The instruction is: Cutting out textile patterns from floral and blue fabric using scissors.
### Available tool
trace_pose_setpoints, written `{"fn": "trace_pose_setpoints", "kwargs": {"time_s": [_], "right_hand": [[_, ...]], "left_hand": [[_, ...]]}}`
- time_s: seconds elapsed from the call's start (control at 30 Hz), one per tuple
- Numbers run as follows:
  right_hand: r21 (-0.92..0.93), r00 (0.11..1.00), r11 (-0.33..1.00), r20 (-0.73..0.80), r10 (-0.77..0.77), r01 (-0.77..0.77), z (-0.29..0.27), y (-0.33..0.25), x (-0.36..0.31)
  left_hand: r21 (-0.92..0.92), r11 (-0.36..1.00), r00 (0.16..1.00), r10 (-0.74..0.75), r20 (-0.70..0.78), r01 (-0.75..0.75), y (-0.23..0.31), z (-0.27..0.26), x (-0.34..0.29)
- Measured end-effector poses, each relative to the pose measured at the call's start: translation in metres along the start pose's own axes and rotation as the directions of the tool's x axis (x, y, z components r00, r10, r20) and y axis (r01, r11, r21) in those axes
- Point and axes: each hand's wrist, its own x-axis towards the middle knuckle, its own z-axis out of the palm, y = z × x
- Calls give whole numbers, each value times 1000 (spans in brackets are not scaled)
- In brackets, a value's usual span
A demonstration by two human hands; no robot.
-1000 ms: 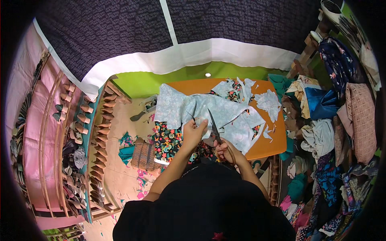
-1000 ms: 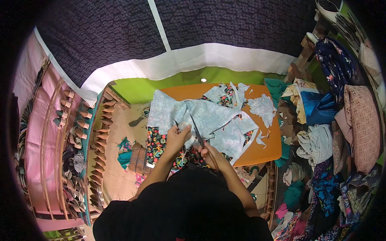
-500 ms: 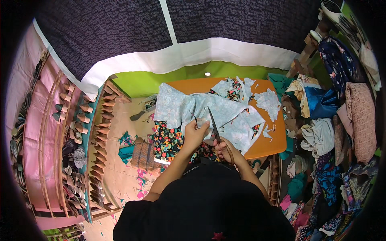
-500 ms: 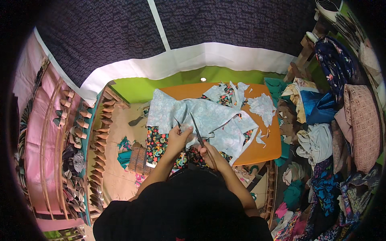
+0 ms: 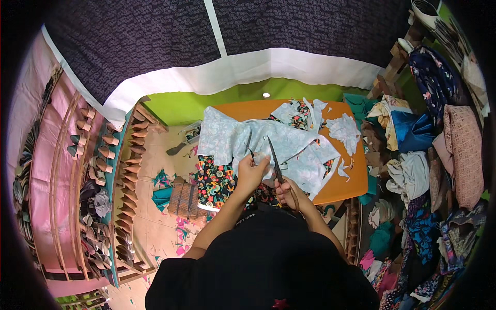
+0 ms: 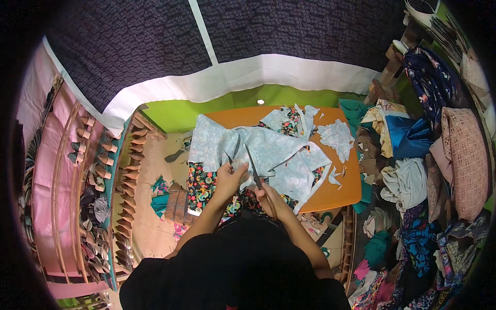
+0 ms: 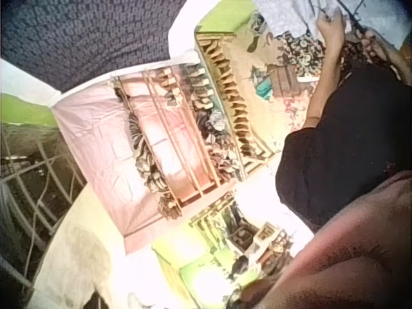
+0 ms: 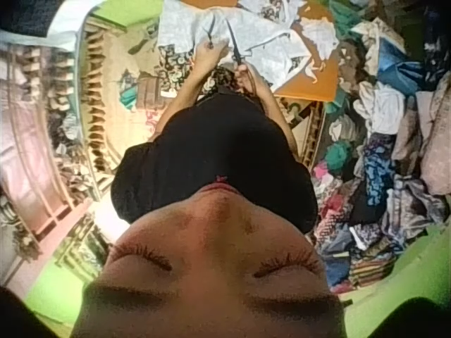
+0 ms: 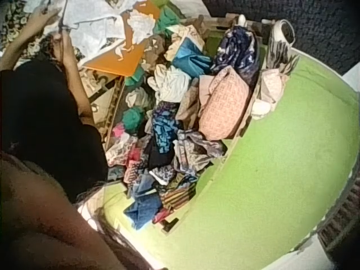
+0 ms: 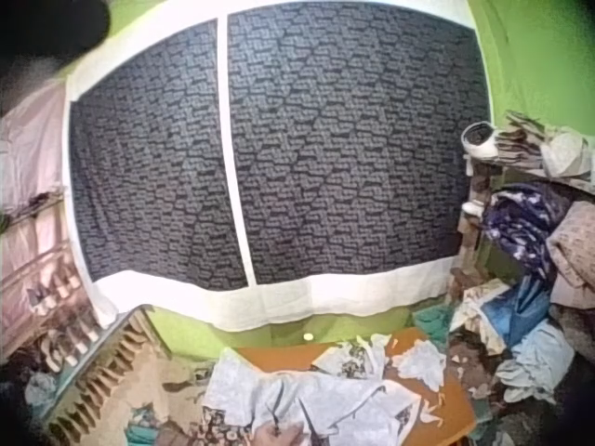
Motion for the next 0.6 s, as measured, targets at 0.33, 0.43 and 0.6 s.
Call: {"fn": "trace_pose_setpoints", "kwargs": {"time_s": [0.33, 0.43, 0.6], "right_hand": [[-49, 998, 997, -19, -64, 63, -4, 16, 6], [-50, 997, 996, -11, -76, 75, -8, 20, 8], [-101, 998, 993, -11, -64, 63, -4, 7, 3]], "left_hand": [[14, 1000, 1000, 0, -19, 0, -1, -1, 1], [12, 1000, 1000, -4, -21, 4, -3, 0, 1], [60, 998, 1000, 13, -9, -12, 10, 3, -3]]}}
